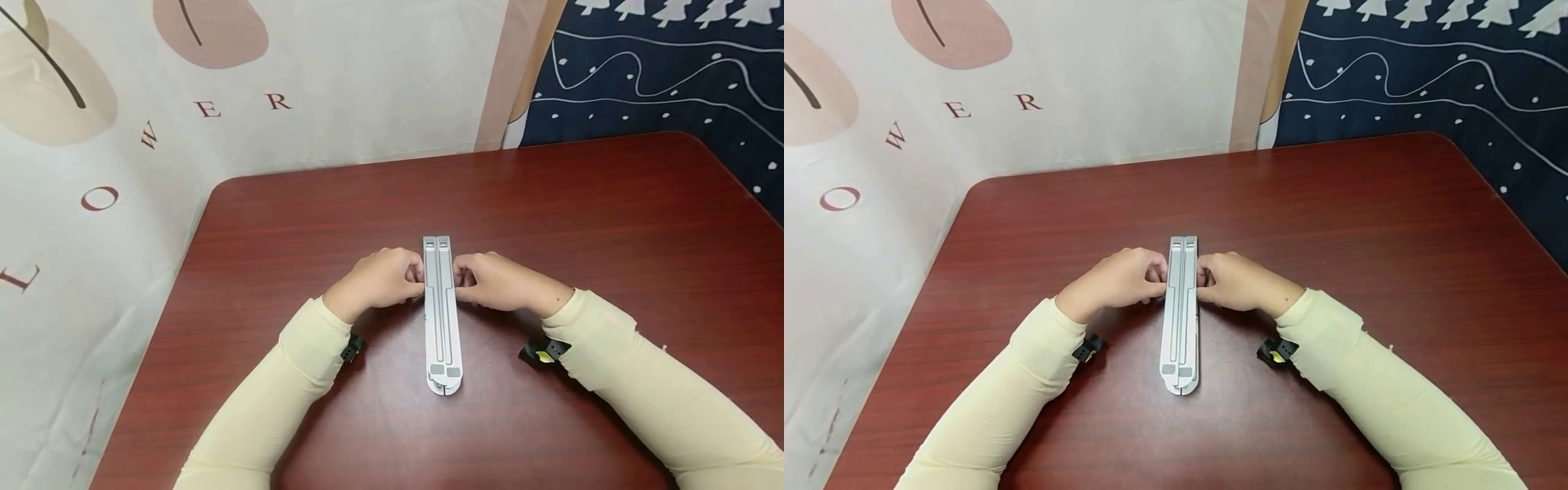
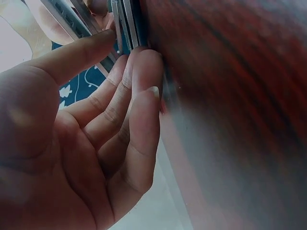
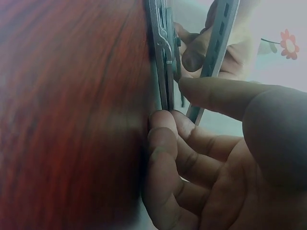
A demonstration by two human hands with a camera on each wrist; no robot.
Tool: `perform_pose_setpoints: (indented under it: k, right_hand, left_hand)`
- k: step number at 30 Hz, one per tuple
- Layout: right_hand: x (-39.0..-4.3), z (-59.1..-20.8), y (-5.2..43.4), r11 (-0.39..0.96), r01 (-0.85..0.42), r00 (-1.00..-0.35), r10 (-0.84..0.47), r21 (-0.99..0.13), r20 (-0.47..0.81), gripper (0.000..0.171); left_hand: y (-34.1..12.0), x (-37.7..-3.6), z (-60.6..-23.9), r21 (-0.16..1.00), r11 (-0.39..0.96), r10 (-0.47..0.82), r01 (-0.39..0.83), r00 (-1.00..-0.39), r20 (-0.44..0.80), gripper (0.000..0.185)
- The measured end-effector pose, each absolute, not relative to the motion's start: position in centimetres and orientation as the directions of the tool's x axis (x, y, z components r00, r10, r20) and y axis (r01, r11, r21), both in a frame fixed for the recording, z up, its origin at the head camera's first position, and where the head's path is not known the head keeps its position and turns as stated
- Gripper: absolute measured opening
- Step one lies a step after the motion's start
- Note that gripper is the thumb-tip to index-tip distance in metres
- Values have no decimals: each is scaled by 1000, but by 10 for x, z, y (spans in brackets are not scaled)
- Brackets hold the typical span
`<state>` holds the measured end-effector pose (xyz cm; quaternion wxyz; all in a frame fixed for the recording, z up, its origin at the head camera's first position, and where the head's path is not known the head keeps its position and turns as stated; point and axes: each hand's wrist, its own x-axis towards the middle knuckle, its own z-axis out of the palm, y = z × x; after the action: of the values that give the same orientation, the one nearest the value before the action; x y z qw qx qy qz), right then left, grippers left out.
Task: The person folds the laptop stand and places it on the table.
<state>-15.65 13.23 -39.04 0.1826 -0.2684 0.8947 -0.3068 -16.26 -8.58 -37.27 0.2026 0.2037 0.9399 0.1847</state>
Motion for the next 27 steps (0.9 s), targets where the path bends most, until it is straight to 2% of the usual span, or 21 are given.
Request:
perform_pose_setpoints:
  k: [15,27]
  right_hand:
    - [-156,-395,130,653,-438,-752,-643,-618,-145,14]
    - [-155,-392,135,671,-453,-750,-643,-587,-157,14]
  left_hand:
    - [-88,-158,-375,370,865,453,338,-843,-289,12]
    - [-86,-158,-375,369,845,502,388,-812,-297,14]
